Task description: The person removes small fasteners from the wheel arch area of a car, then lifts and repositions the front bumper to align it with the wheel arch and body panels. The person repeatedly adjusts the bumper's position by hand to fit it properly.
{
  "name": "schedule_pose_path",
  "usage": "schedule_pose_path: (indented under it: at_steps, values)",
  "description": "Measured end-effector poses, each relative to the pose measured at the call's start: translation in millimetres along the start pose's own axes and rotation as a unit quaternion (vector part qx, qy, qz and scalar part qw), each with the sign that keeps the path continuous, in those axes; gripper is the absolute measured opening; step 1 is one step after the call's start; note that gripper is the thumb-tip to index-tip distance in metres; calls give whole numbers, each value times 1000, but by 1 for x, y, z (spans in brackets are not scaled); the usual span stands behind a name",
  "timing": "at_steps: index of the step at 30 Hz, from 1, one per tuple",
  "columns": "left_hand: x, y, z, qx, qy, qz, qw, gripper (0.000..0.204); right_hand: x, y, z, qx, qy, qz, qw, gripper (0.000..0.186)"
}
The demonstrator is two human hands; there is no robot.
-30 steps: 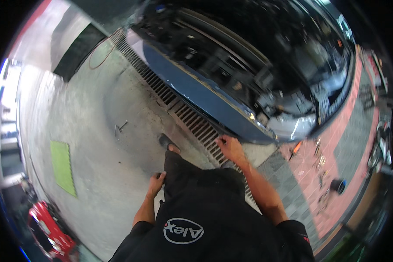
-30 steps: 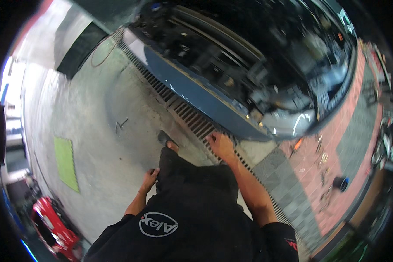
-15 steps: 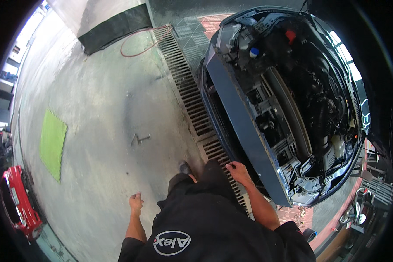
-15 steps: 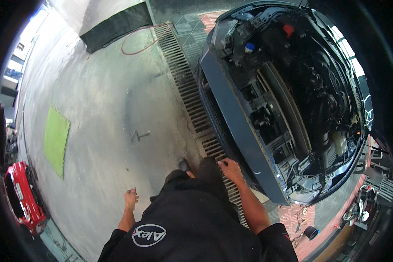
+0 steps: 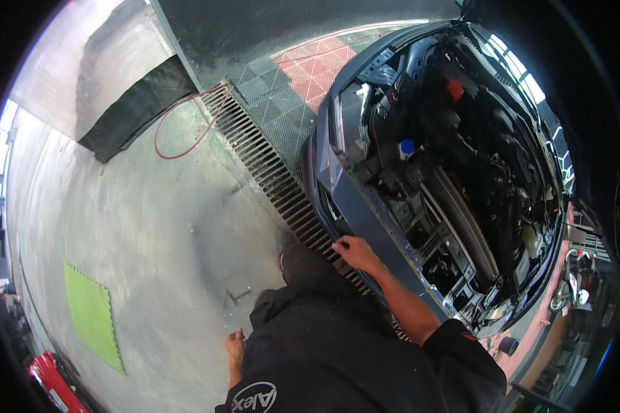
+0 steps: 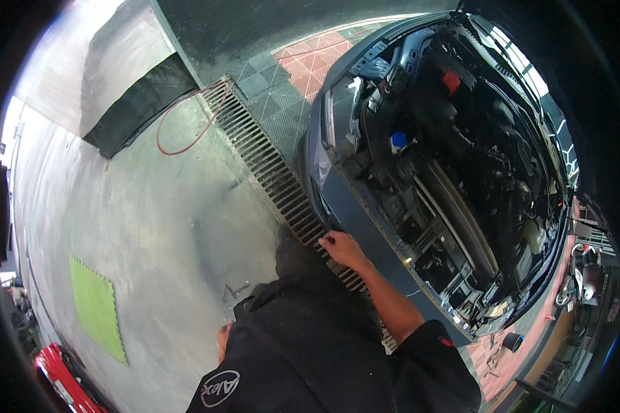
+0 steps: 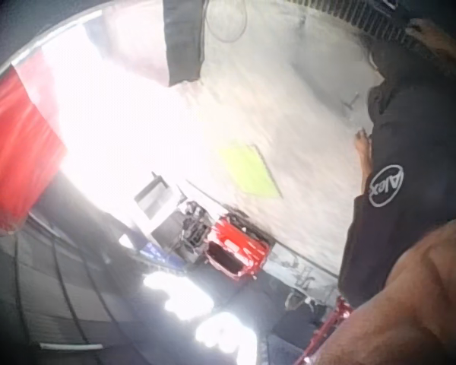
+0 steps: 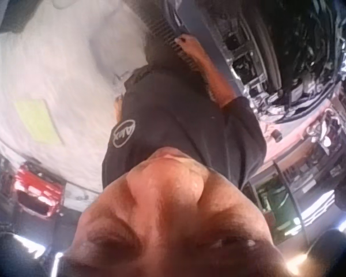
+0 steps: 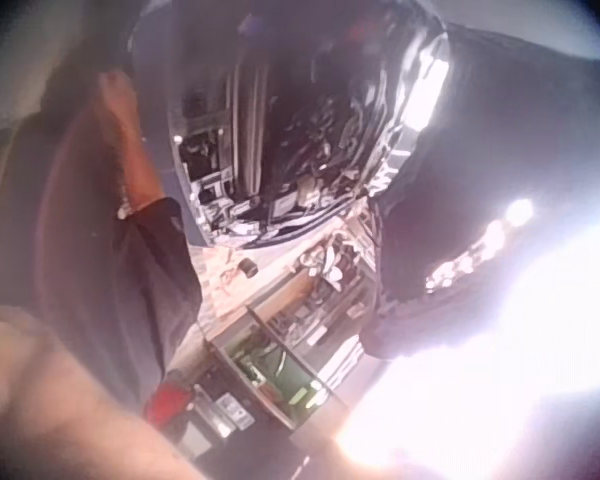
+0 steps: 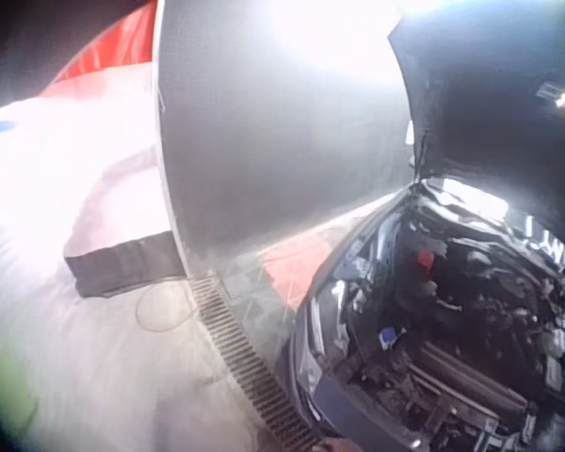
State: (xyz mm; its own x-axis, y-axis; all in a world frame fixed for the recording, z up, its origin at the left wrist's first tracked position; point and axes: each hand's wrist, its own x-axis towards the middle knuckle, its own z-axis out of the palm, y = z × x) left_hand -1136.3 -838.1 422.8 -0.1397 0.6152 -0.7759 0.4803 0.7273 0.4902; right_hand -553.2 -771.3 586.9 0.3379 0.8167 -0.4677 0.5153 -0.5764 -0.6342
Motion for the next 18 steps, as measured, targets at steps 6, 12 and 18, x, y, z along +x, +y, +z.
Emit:
schedule_pose_path:
  at_steps: [6, 12, 18]
  values:
    - [63, 127, -23, 34, 11, 148, 988, 51, 107, -109, -95, 21, 76, 12, 997, 42]
    - [163, 308, -39, 41, 2, 138, 990, 50, 195, -143, -132, 92, 111, 59, 988, 42]
    - [318, 442, -61, 30, -31, 87, 995, 55, 277, -157, -78, 167, 96, 157, 969, 42]
